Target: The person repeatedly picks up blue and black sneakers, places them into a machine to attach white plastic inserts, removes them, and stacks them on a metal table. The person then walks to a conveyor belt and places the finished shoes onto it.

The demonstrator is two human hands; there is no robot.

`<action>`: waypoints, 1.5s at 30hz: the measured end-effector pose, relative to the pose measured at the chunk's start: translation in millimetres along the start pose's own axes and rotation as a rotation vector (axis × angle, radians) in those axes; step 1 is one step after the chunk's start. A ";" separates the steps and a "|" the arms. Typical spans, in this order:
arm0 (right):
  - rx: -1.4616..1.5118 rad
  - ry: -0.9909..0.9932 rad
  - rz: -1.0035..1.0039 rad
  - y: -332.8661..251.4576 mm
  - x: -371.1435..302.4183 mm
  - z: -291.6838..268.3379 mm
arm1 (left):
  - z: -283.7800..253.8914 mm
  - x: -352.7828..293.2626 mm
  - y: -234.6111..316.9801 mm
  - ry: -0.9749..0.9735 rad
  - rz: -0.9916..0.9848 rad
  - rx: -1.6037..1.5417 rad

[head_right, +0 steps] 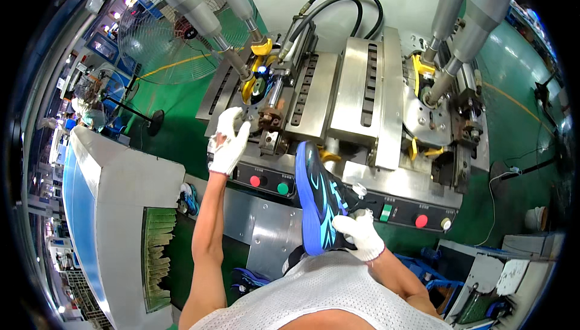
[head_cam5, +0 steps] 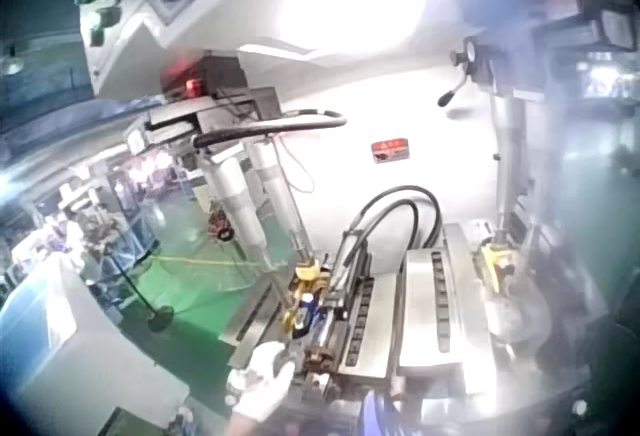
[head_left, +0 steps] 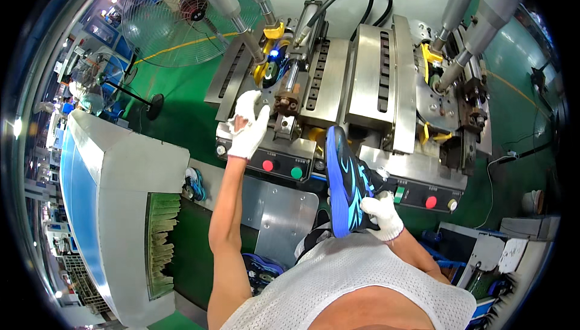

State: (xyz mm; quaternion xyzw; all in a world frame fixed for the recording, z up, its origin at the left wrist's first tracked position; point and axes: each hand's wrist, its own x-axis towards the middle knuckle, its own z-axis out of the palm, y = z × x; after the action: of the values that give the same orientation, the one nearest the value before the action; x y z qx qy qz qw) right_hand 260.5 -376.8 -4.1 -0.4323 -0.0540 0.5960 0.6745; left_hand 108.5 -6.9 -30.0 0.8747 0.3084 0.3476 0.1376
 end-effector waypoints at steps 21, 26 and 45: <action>-0.155 0.359 0.019 -9.3 35.1 4.0 | 141.7 196.2 -116.1 -0.275 -0.390 0.152; -0.008 0.161 -0.057 -24.3 66.4 55.4 | 23.8 162.2 -83.7 -0.032 -0.356 0.049; -1.631 0.667 -0.324 9.4 621.0 139.8 | -57.7 -388.0 8.9 0.135 -1.420 0.310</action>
State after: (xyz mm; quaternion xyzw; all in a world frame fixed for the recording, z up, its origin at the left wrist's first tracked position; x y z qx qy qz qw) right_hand 347.4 223.2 -198.2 -0.9151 -0.3225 0.1134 0.2138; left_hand -147.9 -258.8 -187.4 0.4501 0.8548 0.1802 0.1852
